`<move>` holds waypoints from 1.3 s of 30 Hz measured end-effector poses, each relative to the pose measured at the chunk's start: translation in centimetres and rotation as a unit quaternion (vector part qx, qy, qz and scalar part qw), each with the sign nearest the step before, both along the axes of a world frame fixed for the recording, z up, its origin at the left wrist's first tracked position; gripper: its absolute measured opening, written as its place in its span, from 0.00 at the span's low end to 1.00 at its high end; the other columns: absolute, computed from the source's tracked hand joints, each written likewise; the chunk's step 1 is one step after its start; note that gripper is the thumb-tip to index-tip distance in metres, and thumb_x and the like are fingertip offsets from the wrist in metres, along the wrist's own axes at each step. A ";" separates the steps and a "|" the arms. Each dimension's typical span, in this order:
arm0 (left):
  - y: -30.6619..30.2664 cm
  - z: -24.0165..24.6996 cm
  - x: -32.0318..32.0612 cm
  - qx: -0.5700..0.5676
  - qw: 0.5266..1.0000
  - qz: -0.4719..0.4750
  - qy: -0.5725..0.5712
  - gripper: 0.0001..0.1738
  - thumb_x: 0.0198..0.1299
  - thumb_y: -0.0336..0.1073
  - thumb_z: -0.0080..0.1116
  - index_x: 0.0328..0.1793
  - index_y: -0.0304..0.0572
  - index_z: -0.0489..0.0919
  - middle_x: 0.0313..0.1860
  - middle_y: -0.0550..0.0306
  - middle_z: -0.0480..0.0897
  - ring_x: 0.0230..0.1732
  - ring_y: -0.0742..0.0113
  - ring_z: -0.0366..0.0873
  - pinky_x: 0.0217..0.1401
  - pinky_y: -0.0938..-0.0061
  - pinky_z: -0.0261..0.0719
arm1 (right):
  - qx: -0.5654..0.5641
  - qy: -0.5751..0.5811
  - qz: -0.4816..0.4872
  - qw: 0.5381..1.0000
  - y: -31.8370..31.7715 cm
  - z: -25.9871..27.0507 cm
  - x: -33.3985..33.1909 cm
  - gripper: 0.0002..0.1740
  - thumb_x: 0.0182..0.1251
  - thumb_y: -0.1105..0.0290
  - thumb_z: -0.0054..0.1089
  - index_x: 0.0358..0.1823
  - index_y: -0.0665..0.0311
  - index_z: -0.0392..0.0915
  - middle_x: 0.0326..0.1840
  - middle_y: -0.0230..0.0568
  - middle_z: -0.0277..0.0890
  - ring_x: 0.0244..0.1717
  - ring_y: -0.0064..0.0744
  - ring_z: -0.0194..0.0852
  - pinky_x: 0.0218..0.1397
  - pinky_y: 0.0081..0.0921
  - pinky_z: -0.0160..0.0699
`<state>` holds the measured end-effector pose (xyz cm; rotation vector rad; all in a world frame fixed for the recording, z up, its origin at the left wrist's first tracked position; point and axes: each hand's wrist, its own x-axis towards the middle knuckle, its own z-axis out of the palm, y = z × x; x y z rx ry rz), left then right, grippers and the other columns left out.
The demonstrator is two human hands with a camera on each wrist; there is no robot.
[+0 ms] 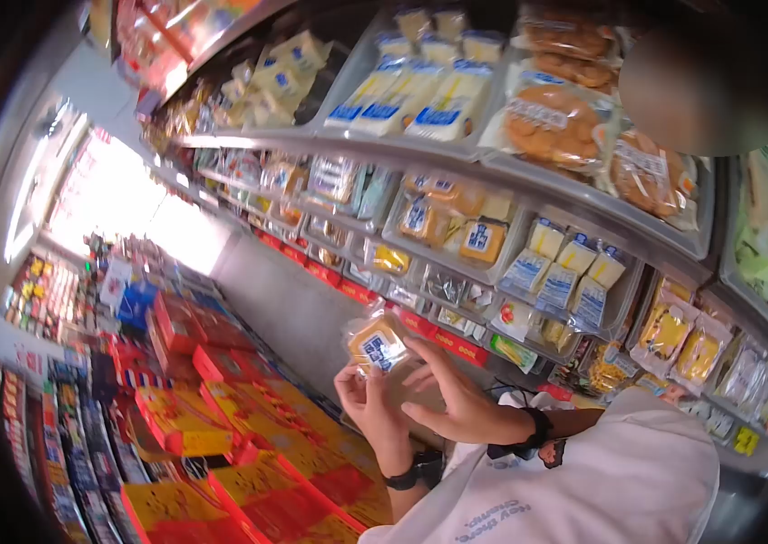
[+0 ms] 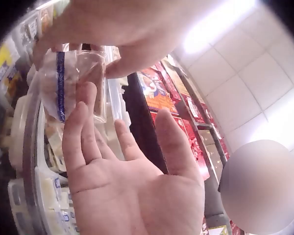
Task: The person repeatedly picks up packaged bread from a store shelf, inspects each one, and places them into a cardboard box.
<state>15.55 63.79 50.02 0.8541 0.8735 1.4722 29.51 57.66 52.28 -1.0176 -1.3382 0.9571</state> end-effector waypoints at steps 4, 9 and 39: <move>-2.7 1.9 -0.9 0.096 0.980 0.120 0.128 0.27 0.66 0.24 0.60 0.71 0.33 0.68 0.65 0.49 0.76 0.66 0.62 0.75 0.71 0.65 0.73 | 0.005 0.038 0.030 0.999 0.2 -0.5 -1.3 0.46 0.70 0.72 0.65 0.83 0.72 0.48 0.76 0.56 0.60 0.63 0.37 0.76 0.66 0.34 0.76; -4.8 2.4 -3.4 0.068 0.983 0.120 0.119 0.43 0.62 0.25 0.63 0.83 0.31 0.59 0.79 0.42 0.67 0.80 0.54 0.65 0.82 0.60 0.63 | -0.026 0.068 0.056 0.996 0.8 -1.1 -3.4 0.37 0.69 0.74 0.65 0.78 0.73 0.62 0.72 0.54 0.64 0.66 0.40 0.74 0.62 0.31 0.79; -11.9 3.3 -30.9 0.151 0.968 0.053 0.193 0.46 0.48 0.28 0.64 0.78 0.28 0.66 0.76 0.40 0.68 0.77 0.51 0.65 0.82 0.61 0.57 | -0.075 0.094 0.141 0.983 -1.7 3.0 -26.0 0.50 0.64 0.66 0.66 0.83 0.66 0.47 0.79 0.55 0.60 0.79 0.45 0.62 0.80 0.41 0.61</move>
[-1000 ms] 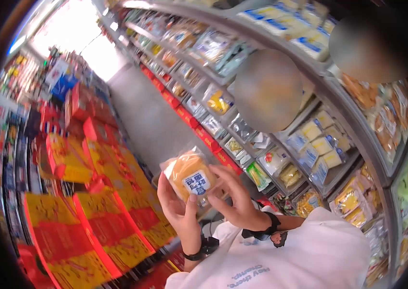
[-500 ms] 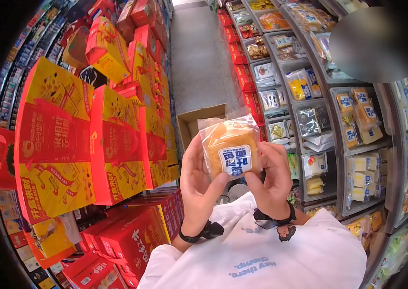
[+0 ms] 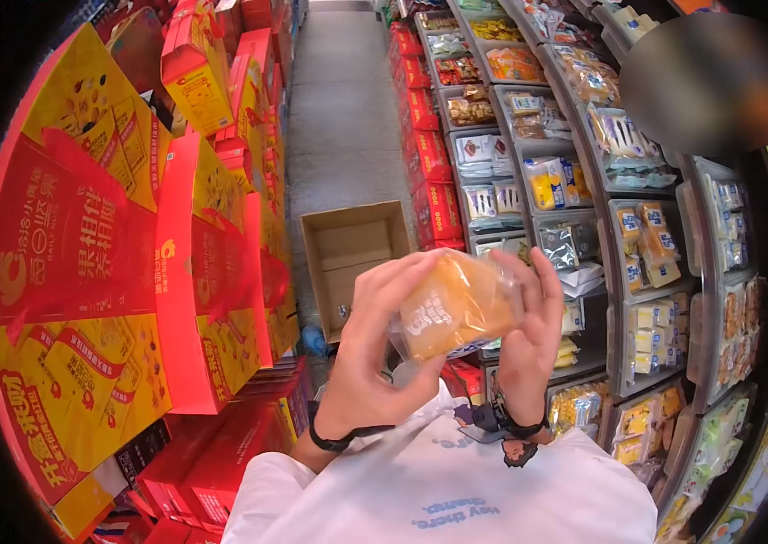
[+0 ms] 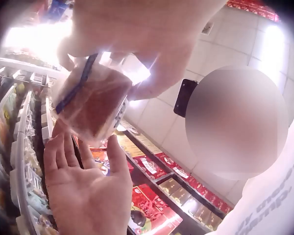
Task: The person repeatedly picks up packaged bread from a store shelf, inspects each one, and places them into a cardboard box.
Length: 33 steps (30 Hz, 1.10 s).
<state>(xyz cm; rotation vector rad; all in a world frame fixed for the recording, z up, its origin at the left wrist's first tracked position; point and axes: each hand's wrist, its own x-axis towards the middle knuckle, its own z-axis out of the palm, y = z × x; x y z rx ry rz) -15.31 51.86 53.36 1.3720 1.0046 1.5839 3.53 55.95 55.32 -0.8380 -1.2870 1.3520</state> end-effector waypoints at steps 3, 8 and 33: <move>-0.1 1.7 -0.6 0.033 0.995 -0.031 0.091 0.47 0.40 0.24 0.63 0.76 0.34 0.70 0.72 0.45 0.75 0.72 0.46 0.68 0.78 0.59 0.62 | 0.105 -0.077 -0.030 0.991 0.5 0.5 1.6 0.47 0.62 0.65 0.70 0.80 0.68 0.58 0.78 0.55 0.63 0.78 0.45 0.62 0.79 0.41 0.62; -0.3 3.1 1.7 0.063 0.983 -0.077 0.152 0.48 0.35 0.24 0.63 0.73 0.41 0.73 0.71 0.48 0.78 0.68 0.42 0.69 0.76 0.53 0.64 | 0.213 -0.307 0.094 0.923 1.2 3.5 6.3 0.30 0.56 0.79 0.73 0.63 0.69 0.80 0.65 0.52 0.78 0.61 0.44 0.79 0.63 0.36 0.77; 1.6 0.4 19.0 0.053 0.979 -0.188 -0.049 0.30 0.47 0.29 0.72 0.60 0.36 0.77 0.70 0.36 0.76 0.71 0.50 0.76 0.76 0.57 0.68 | 0.229 -0.209 -0.031 0.950 -1.8 0.7 25.9 0.04 0.69 0.83 0.63 0.42 0.67 0.81 0.43 0.43 0.81 0.40 0.30 0.81 0.40 0.23 0.78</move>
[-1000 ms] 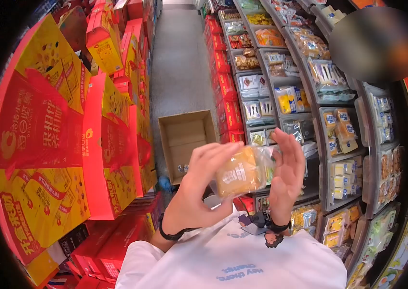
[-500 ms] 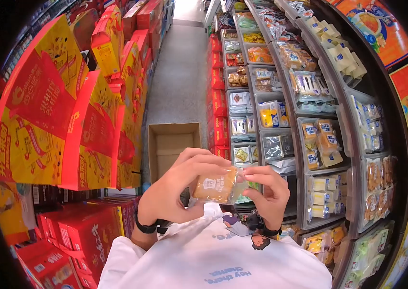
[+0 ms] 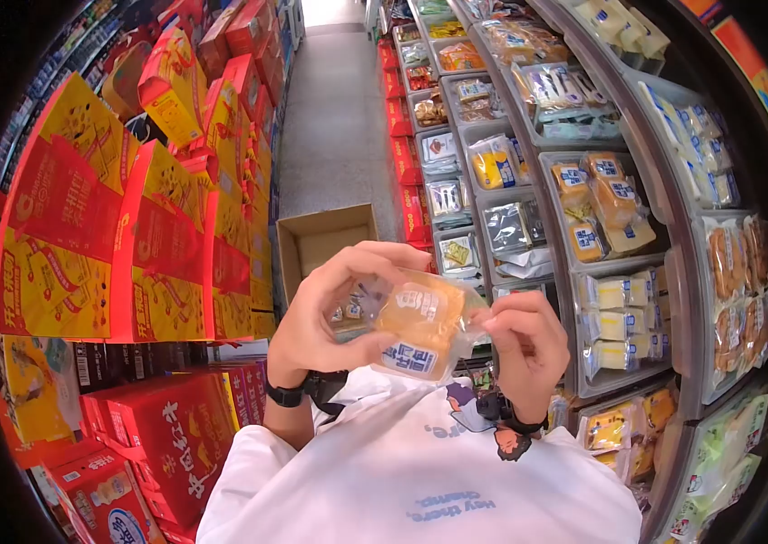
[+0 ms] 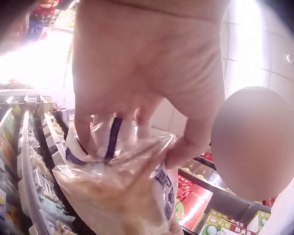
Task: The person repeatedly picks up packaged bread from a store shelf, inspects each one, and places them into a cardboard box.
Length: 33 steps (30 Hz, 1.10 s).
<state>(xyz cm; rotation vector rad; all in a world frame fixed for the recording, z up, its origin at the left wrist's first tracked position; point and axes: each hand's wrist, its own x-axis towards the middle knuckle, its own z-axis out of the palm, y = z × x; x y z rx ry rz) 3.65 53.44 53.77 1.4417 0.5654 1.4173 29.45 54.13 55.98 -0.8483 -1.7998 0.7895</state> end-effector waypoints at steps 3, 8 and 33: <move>0.4 -0.6 1.5 -0.027 0.999 0.010 -0.020 0.37 0.56 0.42 0.73 0.69 0.34 0.72 0.73 0.37 0.73 0.72 0.50 0.74 0.76 0.56 0.68 | -0.072 0.083 -0.002 0.994 0.0 -1.3 1.3 0.04 0.72 0.82 0.62 0.45 0.68 0.79 0.48 0.41 0.78 0.45 0.26 0.80 0.42 0.22 0.79; 1.0 -1.2 4.8 -0.111 0.990 0.080 -0.038 0.51 0.64 0.69 0.60 0.78 0.34 0.64 0.76 0.38 0.69 0.74 0.49 0.73 0.77 0.55 0.68 | -0.183 0.224 -0.011 0.957 0.4 -1.6 2.5 0.05 0.77 0.78 0.59 0.50 0.67 0.76 0.54 0.38 0.74 0.50 0.23 0.80 0.49 0.22 0.84; -0.1 -0.3 5.6 -0.220 0.942 0.096 -0.234 0.35 0.67 0.29 0.65 0.78 0.35 0.64 0.71 0.50 0.75 0.71 0.62 0.74 0.74 0.67 0.72 | -0.400 0.357 0.139 0.832 1.6 -3.0 -0.3 0.27 0.76 0.72 0.53 0.74 0.65 0.61 0.69 0.45 0.71 0.71 0.38 0.72 0.72 0.44 0.75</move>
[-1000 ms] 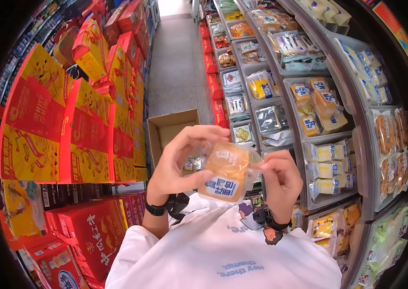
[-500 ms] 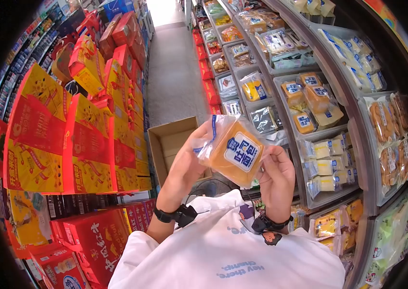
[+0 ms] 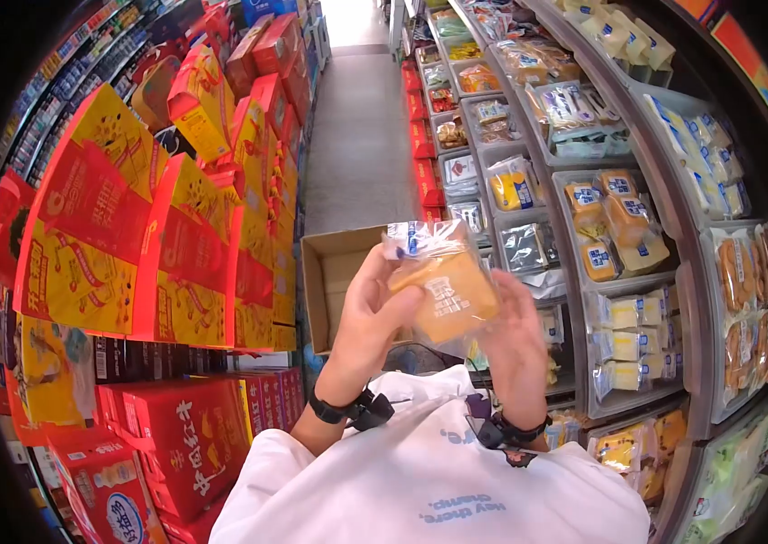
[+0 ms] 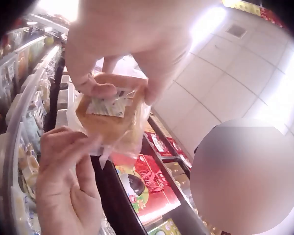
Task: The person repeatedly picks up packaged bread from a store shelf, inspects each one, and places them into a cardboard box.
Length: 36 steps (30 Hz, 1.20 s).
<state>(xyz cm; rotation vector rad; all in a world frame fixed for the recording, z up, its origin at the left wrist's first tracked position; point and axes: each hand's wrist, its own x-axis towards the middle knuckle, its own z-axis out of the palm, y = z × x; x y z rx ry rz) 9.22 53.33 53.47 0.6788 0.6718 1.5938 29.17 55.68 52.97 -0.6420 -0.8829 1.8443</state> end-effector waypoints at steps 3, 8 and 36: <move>-0.2 0.4 0.0 -0.016 0.999 0.006 0.032 0.31 0.69 0.26 0.63 0.75 0.36 0.66 0.69 0.51 0.74 0.64 0.67 0.79 0.64 0.73 0.78 | 0.127 -0.031 -0.034 0.991 0.7 -0.7 -0.5 0.38 0.73 0.71 0.56 0.82 0.64 0.53 0.76 0.46 0.63 0.78 0.39 0.64 0.78 0.39 0.66; -0.3 0.4 0.9 -0.015 0.982 0.036 0.187 0.22 0.74 0.31 0.58 0.72 0.35 0.72 0.50 0.60 0.76 0.47 0.76 0.79 0.46 0.80 0.78 | 0.158 -0.179 0.017 0.971 0.2 1.6 -1.8 0.44 0.70 0.67 0.59 0.85 0.63 0.48 0.81 0.44 0.59 0.81 0.38 0.60 0.83 0.36 0.56; -0.4 0.8 -1.1 0.139 0.917 0.143 0.346 0.24 0.75 0.51 0.49 0.56 0.40 0.87 0.58 0.50 0.78 0.63 0.59 0.70 0.71 0.63 0.64 | -0.154 0.137 0.168 0.964 -1.0 -1.3 0.3 0.41 0.80 0.38 0.41 0.79 0.65 0.62 0.74 0.52 0.71 0.68 0.56 0.77 0.60 0.65 0.79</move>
